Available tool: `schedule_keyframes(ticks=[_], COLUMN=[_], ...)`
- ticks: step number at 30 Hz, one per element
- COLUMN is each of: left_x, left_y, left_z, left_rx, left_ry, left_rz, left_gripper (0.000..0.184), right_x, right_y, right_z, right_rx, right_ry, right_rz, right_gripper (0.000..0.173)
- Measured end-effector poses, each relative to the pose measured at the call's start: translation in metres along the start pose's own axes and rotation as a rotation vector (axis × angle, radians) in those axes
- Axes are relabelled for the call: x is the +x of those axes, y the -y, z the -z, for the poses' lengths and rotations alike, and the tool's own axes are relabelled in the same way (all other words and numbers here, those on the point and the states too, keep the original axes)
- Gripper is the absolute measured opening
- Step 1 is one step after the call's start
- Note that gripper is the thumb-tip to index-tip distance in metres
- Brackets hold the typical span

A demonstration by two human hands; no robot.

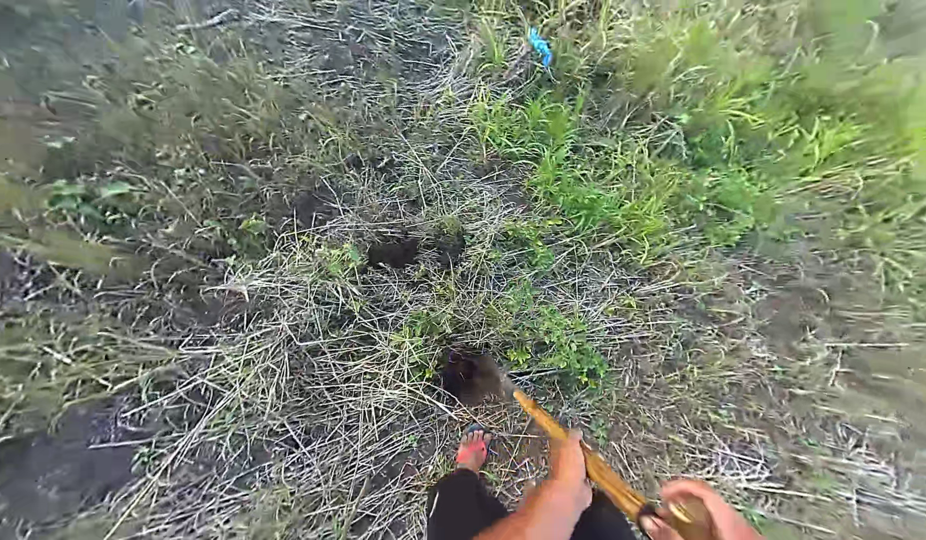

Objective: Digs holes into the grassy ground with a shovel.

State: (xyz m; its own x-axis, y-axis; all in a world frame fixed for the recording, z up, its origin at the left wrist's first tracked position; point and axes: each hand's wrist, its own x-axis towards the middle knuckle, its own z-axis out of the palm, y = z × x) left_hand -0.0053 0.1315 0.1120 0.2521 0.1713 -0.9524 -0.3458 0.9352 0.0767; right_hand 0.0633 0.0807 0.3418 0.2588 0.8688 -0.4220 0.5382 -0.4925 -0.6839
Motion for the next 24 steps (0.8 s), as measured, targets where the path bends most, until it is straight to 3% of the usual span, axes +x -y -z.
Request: schedule_keyframes(ticks=[5,10,17,20,24], left_x=[0.018,0.018,0.055,0.058,0.007], left_y=[-0.016,-0.017,-0.008,-0.004,0.002], left_z=[-0.01,-0.043,-0.119,-0.144,-0.155], left_rx=[-0.02,-0.005,-0.161,-0.276,-0.373], left_ry=[0.031,0.014,0.03,0.054,0.14], left_rz=[0.009,-0.025,-0.113,-0.187,-0.297], left_gripper=[0.025,0.028,0.009,0.017,0.044], right_x=[0.072,0.089,0.16,0.186,0.195], right_y=[-0.028,-0.044,-0.095,-0.102,-0.096], right_z=[-0.054,-0.018,0.047,0.069,0.066], right_rx=[-0.003,0.017,0.067,0.087,0.182], right_ry=[-0.102,-0.019,0.086,0.166,0.275], right_rz=[-0.116,-0.084,-0.043,-0.07,-0.043], right_gripper=[0.044,0.045,0.046,0.049,0.047])
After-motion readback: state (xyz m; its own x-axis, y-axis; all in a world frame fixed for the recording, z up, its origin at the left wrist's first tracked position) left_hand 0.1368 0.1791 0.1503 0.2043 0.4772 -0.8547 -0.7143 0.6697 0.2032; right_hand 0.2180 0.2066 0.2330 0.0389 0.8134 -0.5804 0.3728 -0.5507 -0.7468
